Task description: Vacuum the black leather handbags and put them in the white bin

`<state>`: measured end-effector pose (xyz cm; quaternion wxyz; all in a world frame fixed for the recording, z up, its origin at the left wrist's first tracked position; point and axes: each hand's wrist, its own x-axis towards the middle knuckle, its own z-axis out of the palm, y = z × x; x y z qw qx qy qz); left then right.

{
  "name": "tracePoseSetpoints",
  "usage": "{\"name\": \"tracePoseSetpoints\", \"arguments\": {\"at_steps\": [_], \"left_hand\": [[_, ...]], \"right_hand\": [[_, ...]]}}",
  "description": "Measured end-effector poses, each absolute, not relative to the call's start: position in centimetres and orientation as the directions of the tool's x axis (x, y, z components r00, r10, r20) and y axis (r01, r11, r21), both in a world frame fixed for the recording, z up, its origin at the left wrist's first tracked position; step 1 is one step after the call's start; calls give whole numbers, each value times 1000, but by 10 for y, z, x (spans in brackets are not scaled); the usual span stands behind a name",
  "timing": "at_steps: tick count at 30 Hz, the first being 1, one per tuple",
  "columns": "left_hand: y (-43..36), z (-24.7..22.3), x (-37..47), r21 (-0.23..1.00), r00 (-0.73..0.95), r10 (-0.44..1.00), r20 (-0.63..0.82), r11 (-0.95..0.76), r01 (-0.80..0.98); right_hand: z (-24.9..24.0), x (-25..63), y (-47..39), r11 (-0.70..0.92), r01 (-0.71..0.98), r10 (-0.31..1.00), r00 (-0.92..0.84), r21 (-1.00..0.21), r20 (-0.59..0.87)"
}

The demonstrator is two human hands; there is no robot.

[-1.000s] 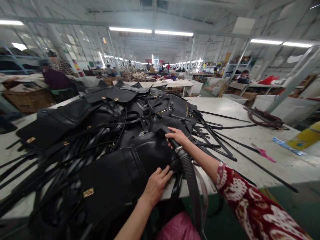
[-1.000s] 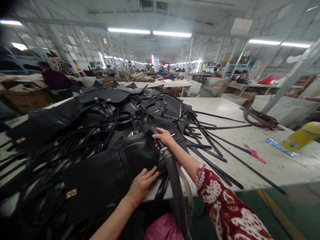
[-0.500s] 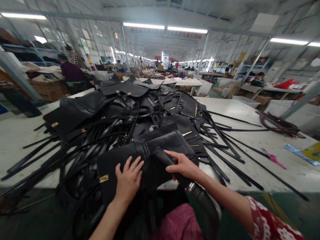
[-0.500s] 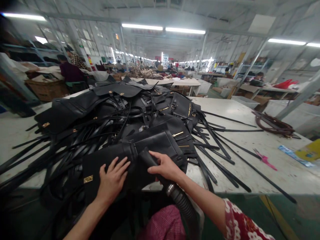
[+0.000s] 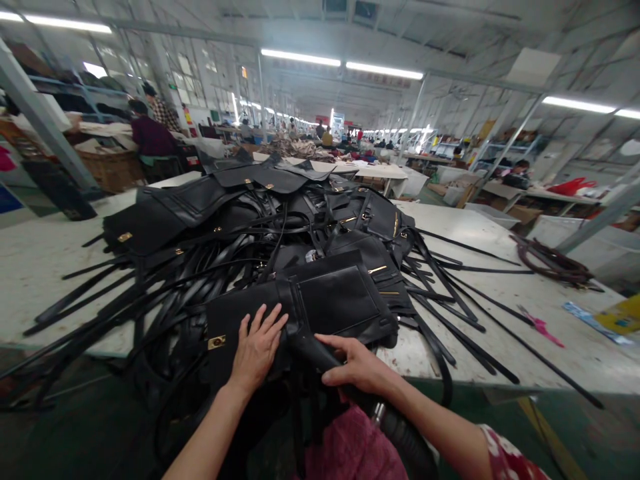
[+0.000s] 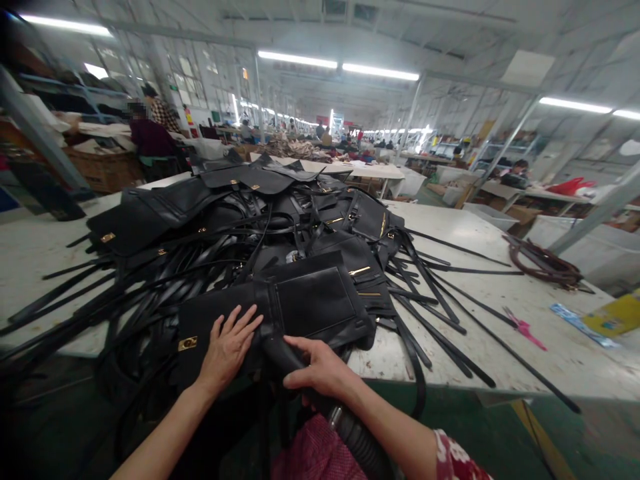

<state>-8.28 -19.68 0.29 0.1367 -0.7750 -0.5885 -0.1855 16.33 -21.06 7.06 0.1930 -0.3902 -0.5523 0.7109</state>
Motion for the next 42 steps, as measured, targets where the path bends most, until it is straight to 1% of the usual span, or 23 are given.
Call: {"name": "tracePoseSetpoints", "arguments": {"at_steps": [5, 8, 11, 13, 15, 16, 20, 24, 26, 28, 30, 33, 35, 36, 38, 40, 42], "left_hand": [[-198, 2, -83, 5, 226, 870, 438, -254, 967], [-199, 3, -81, 9, 230, 870, 436, -260, 966], [-198, 3, -81, 27, 225, 868, 444, -263, 964], [-197, 2, -82, 32, 225, 868, 443, -265, 964], [-197, 1, -83, 27, 230, 870, 437, -268, 963], [-197, 0, -84, 25, 232, 869, 436, -269, 963], [-194, 2, -87, 38, 232, 863, 449, -278, 960], [-179, 15, -95, 65, 223, 880, 418, -274, 959], [-166, 24, -99, 59, 162, 891, 423, -206, 977], [-153, 35, -102, 49, 65, 900, 431, -95, 994], [-141, 46, -103, 29, -4, 923, 385, -8, 1000], [-130, 64, -101, -32, -37, 954, 299, 49, 998], [-129, 74, -97, -29, -45, 965, 258, 55, 998], [-130, 79, -94, 3, -42, 974, 223, 42, 999], [-135, 86, -87, 139, -13, 990, 140, -7, 990], [-143, 91, -78, 348, 48, 995, 83, -74, 935], [-151, 95, -67, 588, 121, 992, 40, -121, 799]], "right_hand": [[74, 182, -230, -311, 177, 684, -641, -934, -349], [71, 187, -247, -259, 177, 690, -653, -949, -311], [66, 170, -255, -87, 196, 755, -626, -977, -193], [66, 157, -259, 48, 246, 784, -610, -968, -115], [68, 152, -263, 129, 303, 793, -603, -944, -85], [69, 154, -266, 141, 325, 792, -603, -935, -90], [63, 179, -277, 92, 347, 795, -590, -933, -141], [52, 200, -281, -66, 288, 863, -464, -955, -200], [50, 206, -280, -119, 240, 903, -378, -963, -206], [51, 211, -278, -155, 196, 927, -310, -968, -211], [51, 217, -275, -170, 138, 939, -278, -976, -203], [46, 227, -273, -173, 72, 947, -261, -982, -186], [41, 233, -272, -198, 47, 944, -258, -979, -204], [38, 236, -273, -204, 30, 944, -258, -978, -205], [35, 240, -274, -202, -13, 946, -261, -979, -192], [36, 246, -276, -176, -50, 948, -277, -983, -156], [42, 252, -279, -149, -73, 950, -288, -986, -122]]}}
